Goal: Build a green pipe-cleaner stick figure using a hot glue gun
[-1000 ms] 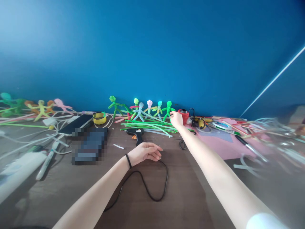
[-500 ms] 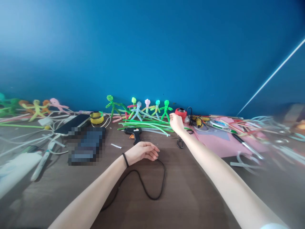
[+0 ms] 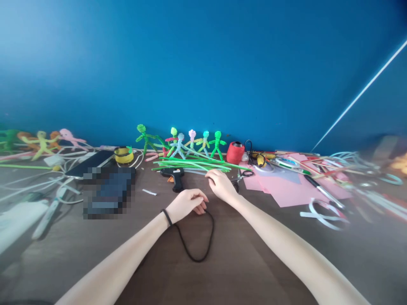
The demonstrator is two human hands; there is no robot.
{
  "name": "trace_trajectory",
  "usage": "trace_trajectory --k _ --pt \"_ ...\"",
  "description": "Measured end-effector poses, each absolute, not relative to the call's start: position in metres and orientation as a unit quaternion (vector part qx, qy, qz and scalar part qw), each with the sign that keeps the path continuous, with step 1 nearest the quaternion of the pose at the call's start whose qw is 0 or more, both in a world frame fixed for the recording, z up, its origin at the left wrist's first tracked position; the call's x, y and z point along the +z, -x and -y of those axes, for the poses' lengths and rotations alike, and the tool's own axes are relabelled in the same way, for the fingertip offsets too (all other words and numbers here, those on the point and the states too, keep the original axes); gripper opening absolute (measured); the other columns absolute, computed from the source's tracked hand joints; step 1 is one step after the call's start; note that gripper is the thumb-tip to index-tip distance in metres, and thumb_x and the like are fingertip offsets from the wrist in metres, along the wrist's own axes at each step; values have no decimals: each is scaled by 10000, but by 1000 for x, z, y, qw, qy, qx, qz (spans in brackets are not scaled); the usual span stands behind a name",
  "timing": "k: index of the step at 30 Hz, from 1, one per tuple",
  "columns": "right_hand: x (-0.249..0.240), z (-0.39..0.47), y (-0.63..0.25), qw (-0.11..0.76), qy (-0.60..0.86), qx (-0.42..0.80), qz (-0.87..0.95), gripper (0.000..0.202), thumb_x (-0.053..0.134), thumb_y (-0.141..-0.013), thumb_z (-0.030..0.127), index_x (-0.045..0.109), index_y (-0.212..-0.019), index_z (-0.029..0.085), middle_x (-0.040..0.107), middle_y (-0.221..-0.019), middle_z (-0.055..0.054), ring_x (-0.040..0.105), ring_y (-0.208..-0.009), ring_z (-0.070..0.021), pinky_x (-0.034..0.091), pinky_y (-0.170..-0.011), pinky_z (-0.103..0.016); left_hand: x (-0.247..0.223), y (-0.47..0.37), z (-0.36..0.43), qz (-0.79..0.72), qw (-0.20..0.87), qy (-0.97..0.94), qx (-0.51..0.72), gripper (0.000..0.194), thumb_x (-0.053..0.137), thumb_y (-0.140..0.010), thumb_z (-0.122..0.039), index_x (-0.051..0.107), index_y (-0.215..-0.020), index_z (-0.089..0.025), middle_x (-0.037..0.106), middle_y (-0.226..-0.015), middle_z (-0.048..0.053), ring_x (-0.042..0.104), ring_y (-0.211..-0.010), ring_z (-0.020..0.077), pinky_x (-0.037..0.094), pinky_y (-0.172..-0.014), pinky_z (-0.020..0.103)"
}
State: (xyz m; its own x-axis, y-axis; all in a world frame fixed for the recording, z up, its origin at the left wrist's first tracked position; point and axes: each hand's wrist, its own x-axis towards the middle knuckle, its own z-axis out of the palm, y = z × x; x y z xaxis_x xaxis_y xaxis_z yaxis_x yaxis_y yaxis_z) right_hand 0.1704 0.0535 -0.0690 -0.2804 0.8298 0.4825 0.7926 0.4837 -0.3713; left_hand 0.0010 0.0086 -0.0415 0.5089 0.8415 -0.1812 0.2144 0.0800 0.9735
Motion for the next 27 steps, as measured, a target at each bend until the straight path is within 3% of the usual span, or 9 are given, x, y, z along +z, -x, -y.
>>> trace_trajectory --k 4,17,27 --pt "-69 -52 -174 313 518 25 796 230 429 -786 71 612 -902 147 617 -982 -86 535 -943 -209 404 -856 -332 -44 -6 -3 -423 529 -680 281 126 460 -742 -153 580 -763 -122 602 -598 0 593 -491 92 466 -489 200" --pt "-67 -53 -175 315 527 28 789 279 412 -789 74 601 -978 154 610 -1019 -77 522 -980 -203 386 -878 -312 -48 -7 -2 -418 523 -685 286 135 437 -742 -161 567 -765 -132 608 -601 2 597 -480 98 463 -468 200" --pt "-55 -100 -155 323 553 34 767 282 446 -823 148 586 -1068 143 600 -1099 -88 516 -1044 -197 380 -908 -306 -47 -7 -4 -431 526 -677 281 161 404 -714 -111 560 -748 -131 587 -574 -9 597 -460 95 459 -447 189"
